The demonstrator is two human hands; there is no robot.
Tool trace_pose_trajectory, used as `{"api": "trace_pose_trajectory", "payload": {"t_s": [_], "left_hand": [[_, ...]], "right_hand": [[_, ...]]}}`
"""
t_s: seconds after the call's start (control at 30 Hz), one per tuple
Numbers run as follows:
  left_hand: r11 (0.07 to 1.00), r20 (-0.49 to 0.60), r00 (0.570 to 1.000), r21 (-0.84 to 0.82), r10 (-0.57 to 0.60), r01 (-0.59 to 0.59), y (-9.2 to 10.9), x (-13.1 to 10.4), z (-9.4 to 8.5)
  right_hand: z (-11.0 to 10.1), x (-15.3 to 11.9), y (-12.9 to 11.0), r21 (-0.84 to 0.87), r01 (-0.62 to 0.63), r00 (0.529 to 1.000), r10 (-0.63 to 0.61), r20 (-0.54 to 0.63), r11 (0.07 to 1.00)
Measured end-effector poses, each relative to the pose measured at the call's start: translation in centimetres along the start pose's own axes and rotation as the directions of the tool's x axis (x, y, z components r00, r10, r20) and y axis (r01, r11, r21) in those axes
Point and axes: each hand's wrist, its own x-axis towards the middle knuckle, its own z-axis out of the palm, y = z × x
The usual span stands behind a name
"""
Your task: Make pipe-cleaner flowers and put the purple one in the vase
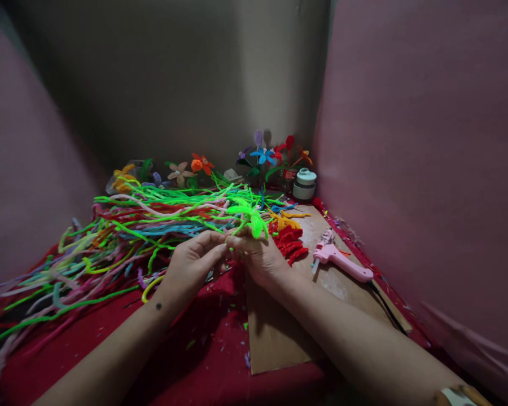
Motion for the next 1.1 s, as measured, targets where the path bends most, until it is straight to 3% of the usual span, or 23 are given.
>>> {"api": "trace_pose_trajectory", "payload": {"t_s": [0.07,0.17,0.23,0.37,0.57,0.7,0.8,0.93,1.1], "left_hand": [[0.97,-0.052,0.984,0.181,0.172,-0.161,-0.5,-0.2,0.2],[0.818,-0.031,0.901,0.434,0.433,-0.378,-1.5,-0.3,0.2],[0.736,0.016,0.864,0.516,0.503,-0.438,-2.0,-0.3,0.1],[0.688,0.048,0.853,0.568,0.519,-0.451,-2.3,-0.2,-0.2],[0.8,-0.039,0.909,0.492,0.415,-0.344,-1.4,-0.2,-0.4],[0.916,-0.056,0.966,0.335,0.252,-0.22,-1.3,-0.2,-0.2],[0.981,-0.052,0.993,0.166,0.105,-0.096,-0.9,-0.1,0.0],[0.996,0.02,0.998,-0.062,-0.065,0.067,0.2,-0.1,0.1],[0.97,0.173,0.974,-0.172,-0.143,0.173,0.2,0.1,-0.7]], "right_hand": [[-0.1,0.0,0.1,-0.015,0.001,1.0,-0.001,-0.012,1.0],[-0.3,0.0,0.2,-0.057,-0.002,1.0,0.001,-0.026,0.998],[-0.4,0.0,0.3,-0.083,-0.005,0.999,0.001,-0.041,0.997],[-0.3,-0.1,0.2,-0.111,-0.002,0.998,-0.004,-0.057,0.994],[0.1,-0.5,-0.3,-0.064,-0.058,0.997,0.055,-0.048,0.996],[-0.2,-0.2,-0.4,-0.089,-0.055,0.998,0.051,-0.046,0.995],[-0.7,0.1,-0.3,-0.074,-0.081,0.996,0.083,0.027,0.994],[-1.0,0.4,-0.4,-0.054,-0.117,0.988,0.122,0.099,0.992],[-1.1,0.5,-0.7,-0.035,-0.202,0.966,0.206,0.156,0.979]]}}
